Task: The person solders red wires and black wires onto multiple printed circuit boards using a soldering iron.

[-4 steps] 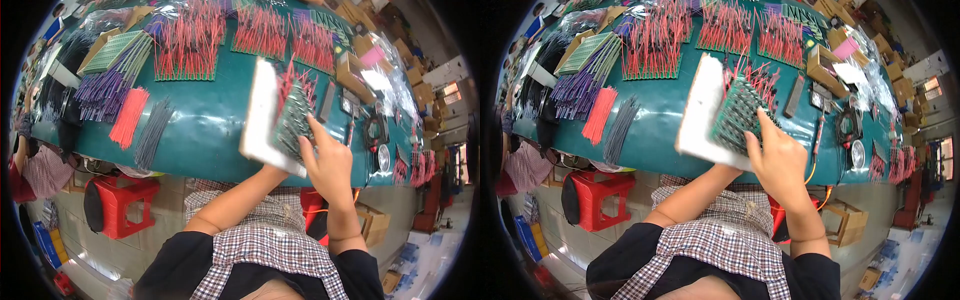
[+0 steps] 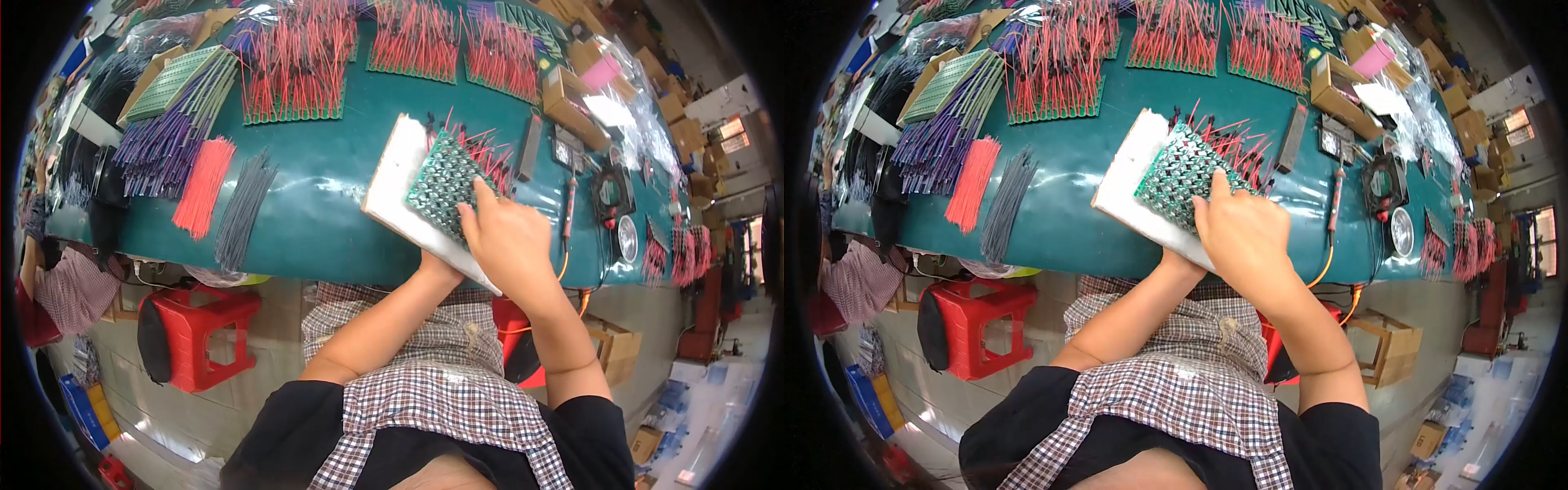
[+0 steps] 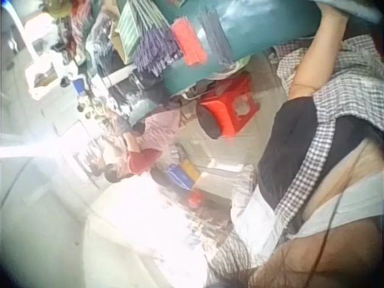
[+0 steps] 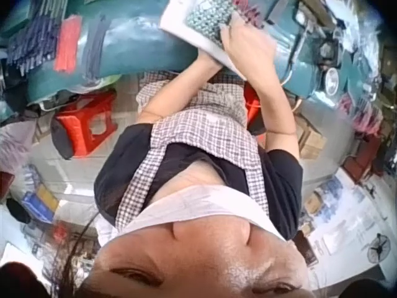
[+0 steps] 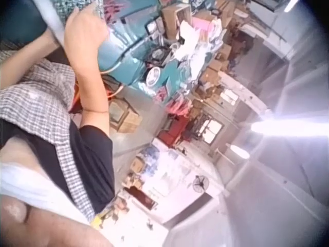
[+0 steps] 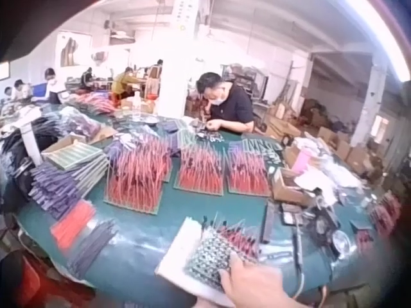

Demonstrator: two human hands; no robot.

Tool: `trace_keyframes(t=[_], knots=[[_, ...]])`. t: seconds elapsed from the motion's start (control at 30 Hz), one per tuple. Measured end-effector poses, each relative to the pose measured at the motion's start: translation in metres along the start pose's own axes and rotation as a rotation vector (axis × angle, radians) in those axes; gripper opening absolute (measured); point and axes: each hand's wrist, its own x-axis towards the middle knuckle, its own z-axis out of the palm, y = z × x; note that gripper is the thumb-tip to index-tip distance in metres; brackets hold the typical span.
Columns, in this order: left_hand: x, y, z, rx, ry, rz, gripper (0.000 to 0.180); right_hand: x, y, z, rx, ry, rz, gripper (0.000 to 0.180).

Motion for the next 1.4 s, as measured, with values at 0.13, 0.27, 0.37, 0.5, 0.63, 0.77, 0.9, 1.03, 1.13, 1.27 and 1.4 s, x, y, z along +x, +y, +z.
trace_keyframes(t=[0.13,0.27,0.37,0.5,0.63,0.77,0.9,1.03,1.13,1.27,1.4], knots=[[-0.019,0.012,0.009,0.117,0.286,-0.023,0.045,0.008,0.002,0.038,-0.153,-0.057,-0.073,0.033],[-0.061,0.037,0.034,0.554,0.447,-0.165,0.037,0.009,-0.002,0.059,-0.260,-0.033,-0.203,0.027],[-0.094,0.059,0.027,0.581,0.351,-0.303,0.038,0.000,-0.008,0.068,-0.295,-0.068,-0.227,0.027],[-0.130,0.073,0.023,0.704,0.300,-0.515,0.037,-0.014,-0.012,0.079,-0.287,-0.092,-0.217,0.029],[-0.140,0.083,0.036,1.207,0.072,-0.533,0.030,-0.015,-0.014,0.072,-0.262,-0.108,-0.225,0.033],[-0.107,0.073,0.052,2.164,-0.252,0.411,0.024,-0.004,-0.004,0.053,-0.070,-0.215,-0.318,0.023],[-0.076,0.059,0.033,2.252,-0.313,0.706,0.028,0.006,0.009,0.051,0.015,-0.224,-0.456,0.022],[-0.075,0.055,0.027,2.327,-0.248,0.599,0.033,0.010,0.013,0.047,0.041,-0.225,-0.510,0.021],[-0.075,0.057,0.029,2.434,-0.217,0.605,0.030,0.024,0.021,0.035,0.036,-0.313,-0.306,0.021],[-0.075,0.056,0.038,2.445,-0.231,0.535,0.035,0.077,0.143,0.052,-0.118,-0.059,-0.212,0.032],[-0.075,0.054,0.038,2.455,-0.224,0.502,0.035,0.101,0.235,0.095,-0.233,0.055,-0.416,0.039]])
